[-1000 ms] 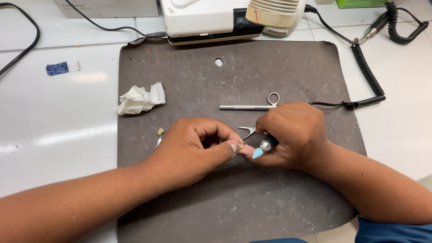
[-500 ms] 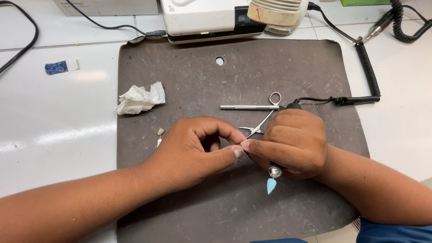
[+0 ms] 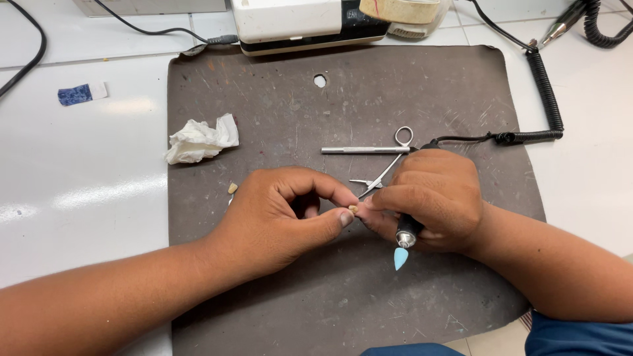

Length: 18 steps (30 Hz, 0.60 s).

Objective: The person holds a small tooth-shaped object and uses a rotary tool with a blue tip to grind and shape its surface. They switch to a metal hand instrument to scrape and refine edges, then resume grinding with the rotary tool. The object is handled one at a time on a work mat.

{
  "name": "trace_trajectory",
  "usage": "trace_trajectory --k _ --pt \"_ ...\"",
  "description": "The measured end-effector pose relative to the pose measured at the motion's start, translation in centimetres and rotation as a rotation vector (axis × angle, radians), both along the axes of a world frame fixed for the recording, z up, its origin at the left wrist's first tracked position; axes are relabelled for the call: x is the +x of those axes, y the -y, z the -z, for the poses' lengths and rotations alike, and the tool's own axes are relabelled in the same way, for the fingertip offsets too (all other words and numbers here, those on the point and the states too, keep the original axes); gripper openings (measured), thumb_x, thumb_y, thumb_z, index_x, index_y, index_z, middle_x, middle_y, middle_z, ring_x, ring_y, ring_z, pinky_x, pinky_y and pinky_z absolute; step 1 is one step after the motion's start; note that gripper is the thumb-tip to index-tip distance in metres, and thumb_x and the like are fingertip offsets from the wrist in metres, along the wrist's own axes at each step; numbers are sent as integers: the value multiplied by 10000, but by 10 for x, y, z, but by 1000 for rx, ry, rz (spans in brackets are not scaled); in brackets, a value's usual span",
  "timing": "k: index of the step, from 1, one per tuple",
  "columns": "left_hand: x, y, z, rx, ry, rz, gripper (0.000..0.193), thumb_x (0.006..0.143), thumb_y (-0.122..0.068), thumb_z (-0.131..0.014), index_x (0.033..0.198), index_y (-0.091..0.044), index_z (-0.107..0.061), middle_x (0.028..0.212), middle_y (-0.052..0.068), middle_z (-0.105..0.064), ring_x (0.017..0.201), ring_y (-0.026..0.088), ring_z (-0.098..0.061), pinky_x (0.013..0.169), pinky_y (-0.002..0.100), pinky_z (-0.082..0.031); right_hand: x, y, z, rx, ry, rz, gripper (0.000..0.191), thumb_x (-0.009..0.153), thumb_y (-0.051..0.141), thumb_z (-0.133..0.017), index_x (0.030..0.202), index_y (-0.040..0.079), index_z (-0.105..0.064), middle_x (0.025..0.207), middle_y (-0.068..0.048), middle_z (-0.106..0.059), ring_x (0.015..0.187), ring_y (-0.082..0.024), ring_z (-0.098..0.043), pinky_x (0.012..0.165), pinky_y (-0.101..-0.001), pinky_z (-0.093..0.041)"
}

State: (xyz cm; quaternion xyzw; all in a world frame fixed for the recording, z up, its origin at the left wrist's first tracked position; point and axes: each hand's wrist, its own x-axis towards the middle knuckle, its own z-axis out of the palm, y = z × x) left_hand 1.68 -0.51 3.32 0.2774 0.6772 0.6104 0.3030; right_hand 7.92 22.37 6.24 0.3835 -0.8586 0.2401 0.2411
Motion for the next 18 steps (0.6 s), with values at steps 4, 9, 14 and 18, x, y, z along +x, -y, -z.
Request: trace_trajectory --k 4,9,14,18 --pt "-1 -1 -2 -61 26 0 165 827 -190 -806 950 -80 -814 629 -69 -620 558 -7 -479 484 181 -389 1 -1 1 2 2 18 248 821 95 -873 920 73 -647 634 -4 -596 553 -157 -608 497 -313 -414" --pt "-1 -1 -1 -54 15 -6 172 841 -202 -802 957 -77 -821 645 -70 -646 568 -11 -483 482 181 -392 0 -2 2 1 20 8 233 843 94 -854 965 67 -657 662 -6 -613 598 -152 -645 527 -296 -446" --pt "-1 -1 -2 -56 10 5 179 836 -199 -803 969 -80 -819 659 -78 -661 571 -16 -494 489 176 -402 0 -2 4 4 16 15 238 836 107 -859 964 67 -663 648 1 -608 582 -142 -634 512 -294 -435" --pt "-1 -3 -3 -60 3 4 177 841 -201 -802 968 -80 -821 651 -77 -660 563 -14 -489 483 178 -396 0 -3 5 6 13 21 242 835 116 -859 966 70 -661 649 1 -608 582 -140 -631 511 -295 -430"
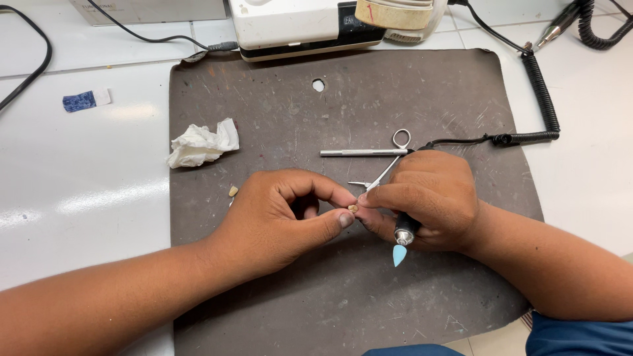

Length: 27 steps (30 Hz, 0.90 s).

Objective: The person holds a small tooth-shaped object and uses a rotary tool with a blue tip to grind and shape its surface. They switch to a metal hand instrument to scrape and refine edges, then resume grinding with the rotary tool. The object is handled one at a time on a work mat.

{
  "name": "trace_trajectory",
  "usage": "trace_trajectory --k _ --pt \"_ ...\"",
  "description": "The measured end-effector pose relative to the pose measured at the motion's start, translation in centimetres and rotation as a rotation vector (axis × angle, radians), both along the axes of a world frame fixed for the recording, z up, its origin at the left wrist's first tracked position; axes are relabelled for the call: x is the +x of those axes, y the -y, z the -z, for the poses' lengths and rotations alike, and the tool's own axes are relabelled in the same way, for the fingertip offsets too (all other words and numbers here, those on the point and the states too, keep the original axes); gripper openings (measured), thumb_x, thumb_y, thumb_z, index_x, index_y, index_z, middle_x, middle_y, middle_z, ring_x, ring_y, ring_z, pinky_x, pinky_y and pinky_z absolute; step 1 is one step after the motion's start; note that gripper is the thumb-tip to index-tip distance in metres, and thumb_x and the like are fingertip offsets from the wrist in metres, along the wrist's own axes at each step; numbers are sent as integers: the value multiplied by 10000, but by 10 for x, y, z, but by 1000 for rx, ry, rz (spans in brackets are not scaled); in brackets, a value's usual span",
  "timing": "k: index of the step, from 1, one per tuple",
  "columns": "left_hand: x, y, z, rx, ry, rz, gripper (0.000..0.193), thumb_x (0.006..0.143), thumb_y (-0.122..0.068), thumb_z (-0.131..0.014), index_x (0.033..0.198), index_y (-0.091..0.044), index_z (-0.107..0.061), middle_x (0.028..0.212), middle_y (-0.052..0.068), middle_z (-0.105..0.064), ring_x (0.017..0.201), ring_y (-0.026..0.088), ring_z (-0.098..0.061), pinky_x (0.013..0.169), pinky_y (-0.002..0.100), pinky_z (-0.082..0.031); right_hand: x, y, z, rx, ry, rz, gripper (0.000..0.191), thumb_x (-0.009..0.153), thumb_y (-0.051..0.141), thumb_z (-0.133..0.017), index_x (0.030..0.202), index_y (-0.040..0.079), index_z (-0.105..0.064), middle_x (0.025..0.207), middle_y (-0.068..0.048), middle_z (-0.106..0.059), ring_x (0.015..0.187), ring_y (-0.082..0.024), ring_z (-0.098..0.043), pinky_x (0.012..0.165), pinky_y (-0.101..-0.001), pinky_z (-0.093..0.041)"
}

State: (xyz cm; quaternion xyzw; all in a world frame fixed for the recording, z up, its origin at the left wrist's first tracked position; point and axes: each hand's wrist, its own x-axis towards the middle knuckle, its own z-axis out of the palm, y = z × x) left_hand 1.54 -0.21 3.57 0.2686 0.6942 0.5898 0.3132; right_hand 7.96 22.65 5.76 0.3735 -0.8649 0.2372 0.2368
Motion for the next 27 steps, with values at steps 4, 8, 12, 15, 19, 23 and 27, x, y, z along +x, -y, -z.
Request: trace_trajectory --k 4,8,12,15,19,23,27 --pt "0 1 0 -5 42 10 178 847 -202 -795 977 -82 -819 636 -75 -640 552 -10 -477 473 183 -380 0 0 1 -13 10 -3 243 838 118 -859 973 72 -663 639 13 -596 577 -128 -628 506 -289 -425" --pt "0 1 2 6 37 16 181 856 -198 -791 991 -80 -817 638 -72 -634 554 -10 -474 475 183 -379 0 -1 1 -12 15 -7 243 839 121 -859 978 75 -664 642 17 -595 584 -128 -632 511 -286 -428" --pt "-1 1 3 34 41 25 184 874 -188 -770 1015 -77 -811 670 -72 -668 572 -17 -493 488 178 -397 0 -1 1 -4 15 -1 248 827 136 -862 970 83 -666 667 1 -625 593 -135 -633 514 -290 -426" --pt "-2 1 4 59 46 30 187 883 -179 -759 1030 -75 -809 692 -72 -675 589 -19 -494 498 178 -399 -1 -1 1 -6 15 0 243 822 130 -864 961 86 -670 661 5 -622 585 -134 -626 507 -295 -417" --pt "-2 1 5 45 32 37 186 876 -168 -761 1031 -77 -807 699 -64 -681 586 -14 -493 501 178 -403 -1 -1 1 3 12 -1 246 824 133 -871 961 87 -672 650 11 -611 577 -130 -620 503 -294 -413" --pt "-1 1 6 64 25 26 175 872 -155 -768 1020 -67 -802 742 -62 -698 607 -15 -499 521 172 -418 0 -1 -1 14 9 -1 244 820 133 -870 958 87 -674 645 7 -607 566 -133 -612 495 -300 -401" --pt "-2 0 6 76 28 21 174 869 -151 -769 1017 -63 -796 766 -64 -714 610 -15 -501 524 170 -422 -1 0 -1 4 7 -14 240 834 130 -862 969 80 -670 667 0 -625 574 -130 -616 498 -292 -406"
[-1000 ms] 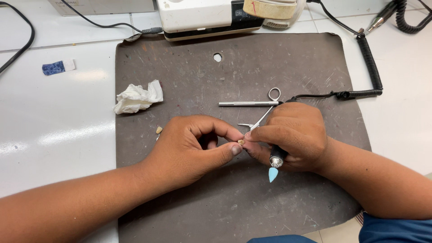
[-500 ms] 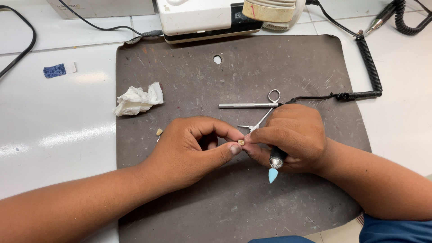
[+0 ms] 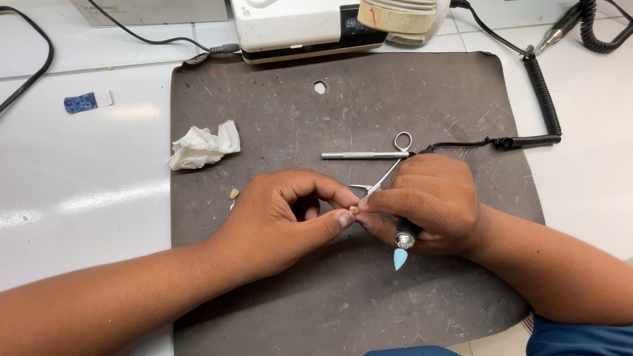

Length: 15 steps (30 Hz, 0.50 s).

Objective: The person holds a small tooth-shaped object and uses a rotary tool with a blue tip to grind and shape its surface. They switch to a metal hand instrument to scrape and refine edges, then resume grinding with the rotary tool. The object is handled one at a time on a work mat.

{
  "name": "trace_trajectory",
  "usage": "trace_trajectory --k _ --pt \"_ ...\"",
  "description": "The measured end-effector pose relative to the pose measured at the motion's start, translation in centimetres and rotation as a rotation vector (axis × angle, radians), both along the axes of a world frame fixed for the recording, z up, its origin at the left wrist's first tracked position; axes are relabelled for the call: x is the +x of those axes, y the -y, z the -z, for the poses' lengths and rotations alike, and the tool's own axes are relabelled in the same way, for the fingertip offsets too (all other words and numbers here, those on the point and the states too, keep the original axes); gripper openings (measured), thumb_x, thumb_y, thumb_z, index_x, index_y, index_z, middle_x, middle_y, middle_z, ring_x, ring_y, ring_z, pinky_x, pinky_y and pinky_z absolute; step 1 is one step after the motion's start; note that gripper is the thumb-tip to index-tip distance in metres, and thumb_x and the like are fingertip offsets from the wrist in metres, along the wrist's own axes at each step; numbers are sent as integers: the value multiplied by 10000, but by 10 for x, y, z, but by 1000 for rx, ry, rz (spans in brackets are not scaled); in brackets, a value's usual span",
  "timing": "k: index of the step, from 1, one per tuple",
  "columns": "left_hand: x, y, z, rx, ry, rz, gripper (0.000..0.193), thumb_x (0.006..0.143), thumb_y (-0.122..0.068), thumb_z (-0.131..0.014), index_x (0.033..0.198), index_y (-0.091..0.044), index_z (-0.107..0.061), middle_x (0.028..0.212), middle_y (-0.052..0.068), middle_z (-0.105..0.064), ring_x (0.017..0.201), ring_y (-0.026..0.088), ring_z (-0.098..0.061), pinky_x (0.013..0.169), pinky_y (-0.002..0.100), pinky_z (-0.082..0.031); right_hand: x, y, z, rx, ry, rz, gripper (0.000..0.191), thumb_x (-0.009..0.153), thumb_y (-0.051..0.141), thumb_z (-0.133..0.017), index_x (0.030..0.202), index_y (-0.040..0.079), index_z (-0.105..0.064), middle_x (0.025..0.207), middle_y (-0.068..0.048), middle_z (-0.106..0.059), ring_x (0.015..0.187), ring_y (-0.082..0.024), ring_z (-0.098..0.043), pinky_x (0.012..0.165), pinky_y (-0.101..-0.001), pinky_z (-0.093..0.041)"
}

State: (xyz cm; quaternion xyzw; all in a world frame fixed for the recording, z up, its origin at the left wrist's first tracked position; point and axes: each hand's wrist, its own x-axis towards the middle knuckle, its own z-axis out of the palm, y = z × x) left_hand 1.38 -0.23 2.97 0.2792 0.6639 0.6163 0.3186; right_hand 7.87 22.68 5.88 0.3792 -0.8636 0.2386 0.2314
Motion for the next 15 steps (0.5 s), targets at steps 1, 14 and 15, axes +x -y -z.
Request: trace_trajectory --k 1,14,15 --pt "0 0 0 -4 -2 3 175 870 -155 -769 1019 -66 -797 763 -63 -713 609 -15 -502 523 169 -422 0 0 0 -2 -1 -3 239 837 128 -861 970 80 -669 667 -1 -623 575 -131 -616 498 -293 -406" --pt "0 0 -4 -57 -46 5 179 858 -222 -792 985 -96 -806 745 -65 -711 598 1 -487 515 186 -420 0 1 -1 5 -16 -11 209 845 98 -839 986 82 -687 656 -1 -615 561 -126 -597 489 -300 -392" --pt "0 0 -4 -58 -49 6 179 857 -223 -792 983 -97 -806 742 -65 -709 596 1 -487 514 186 -419 0 2 -2 3 -20 -17 208 848 93 -835 993 82 -687 663 -2 -620 564 -127 -598 492 -302 -393"
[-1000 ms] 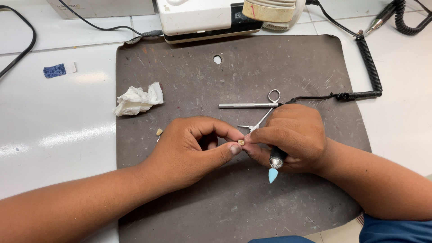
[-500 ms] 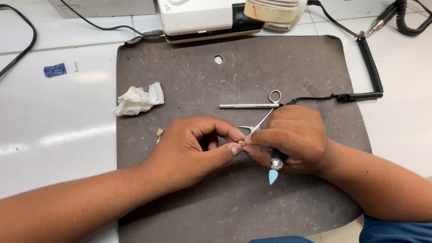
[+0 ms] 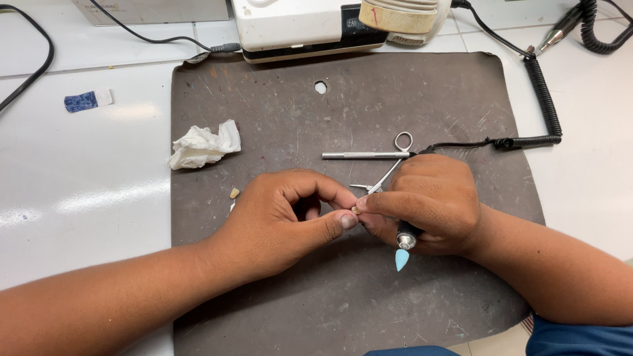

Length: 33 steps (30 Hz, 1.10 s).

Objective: The person holds a small tooth-shaped object and uses a rotary tool with a blue tip to grind and shape its surface. They switch to a metal hand instrument to scrape and refine edges, then resume grinding with the rotary tool. The object is handled one at a time on a work mat.

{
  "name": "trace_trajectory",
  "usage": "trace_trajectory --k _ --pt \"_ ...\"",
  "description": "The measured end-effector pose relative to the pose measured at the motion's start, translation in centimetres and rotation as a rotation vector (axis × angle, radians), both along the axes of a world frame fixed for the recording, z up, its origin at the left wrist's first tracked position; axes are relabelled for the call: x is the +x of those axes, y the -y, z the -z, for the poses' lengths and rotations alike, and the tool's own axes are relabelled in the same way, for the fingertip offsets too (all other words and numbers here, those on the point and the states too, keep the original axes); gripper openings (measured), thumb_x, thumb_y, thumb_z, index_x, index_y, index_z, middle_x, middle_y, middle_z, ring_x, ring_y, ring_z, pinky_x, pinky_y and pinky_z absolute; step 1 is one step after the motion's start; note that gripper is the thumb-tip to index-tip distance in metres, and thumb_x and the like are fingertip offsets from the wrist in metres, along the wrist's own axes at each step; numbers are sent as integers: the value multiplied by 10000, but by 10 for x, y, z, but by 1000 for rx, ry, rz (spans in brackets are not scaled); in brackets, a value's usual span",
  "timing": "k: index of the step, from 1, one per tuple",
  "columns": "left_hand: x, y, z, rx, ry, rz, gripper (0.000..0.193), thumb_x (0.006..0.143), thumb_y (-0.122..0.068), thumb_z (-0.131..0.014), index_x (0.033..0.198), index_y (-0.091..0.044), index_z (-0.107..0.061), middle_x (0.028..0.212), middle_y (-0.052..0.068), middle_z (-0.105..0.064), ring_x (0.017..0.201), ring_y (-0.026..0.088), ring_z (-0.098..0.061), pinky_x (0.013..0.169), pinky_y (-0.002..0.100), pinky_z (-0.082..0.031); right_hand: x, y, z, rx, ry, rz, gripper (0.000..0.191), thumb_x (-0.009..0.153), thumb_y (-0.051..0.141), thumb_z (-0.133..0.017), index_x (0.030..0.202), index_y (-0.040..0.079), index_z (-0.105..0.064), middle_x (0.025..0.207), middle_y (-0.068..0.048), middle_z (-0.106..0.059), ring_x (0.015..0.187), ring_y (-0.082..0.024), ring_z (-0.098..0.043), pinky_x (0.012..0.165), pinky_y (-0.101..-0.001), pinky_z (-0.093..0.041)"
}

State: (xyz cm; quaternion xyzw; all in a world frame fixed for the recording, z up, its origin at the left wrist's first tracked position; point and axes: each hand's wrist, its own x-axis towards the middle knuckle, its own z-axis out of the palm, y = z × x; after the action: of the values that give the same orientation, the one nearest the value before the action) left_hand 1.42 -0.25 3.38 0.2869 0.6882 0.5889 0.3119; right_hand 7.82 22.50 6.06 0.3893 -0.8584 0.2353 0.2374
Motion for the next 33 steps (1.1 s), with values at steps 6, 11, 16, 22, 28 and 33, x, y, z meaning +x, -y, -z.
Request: trace_trajectory --k 6,11,16,22,28,33 --pt "0 0 1 -7 1 4 184 849 -231 -804 980 -102 -812 725 -66 -700 587 1 -479 505 187 -410 -1 2 -2 -7 5 -18 196 850 85 -834 985 67 -693 624 14 -575 542 -126 -578 479 -310 -381" --pt "0 1 4 15 18 14 194 862 -233 -791 998 -95 -809 710 -67 -681 588 4 -483 504 192 -405 -1 1 -3 -2 7 -24 186 856 101 -834 983 69 -701 634 7 -593 553 -134 -596 484 -309 -393" --pt "-1 2 5 66 48 32 191 915 -220 -726 1021 -78 -796 707 -69 -662 625 -4 -510 539 190 -428 0 1 -1 -11 9 -4 173 884 142 -828 966 59 -700 665 -14 -627 576 -143 -626 497 -305 -415" --pt "-2 2 2 12 62 28 191 908 -233 -729 995 -78 -799 665 -65 -635 597 5 -493 513 201 -409 0 1 1 -14 11 7 168 898 167 -814 954 54 -704 637 -21 -607 557 -149 -614 489 -313 -419" --pt "-1 2 1 10 66 21 199 901 -245 -737 976 -72 -799 659 -58 -639 587 12 -492 500 208 -402 -1 1 0 -8 1 -17 160 910 127 -804 1010 43 -711 644 -19 -608 565 -152 -618 491 -321 -415" --pt "-1 2 0 -27 13 22 215 909 -277 -728 932 -73 -790 668 -52 -660 590 14 -518 508 208 -435 -2 2 -1 -27 11 -50 218 881 120 -816 1065 53 -721 632 -9 -603 544 -142 -602 476 -313 -403"
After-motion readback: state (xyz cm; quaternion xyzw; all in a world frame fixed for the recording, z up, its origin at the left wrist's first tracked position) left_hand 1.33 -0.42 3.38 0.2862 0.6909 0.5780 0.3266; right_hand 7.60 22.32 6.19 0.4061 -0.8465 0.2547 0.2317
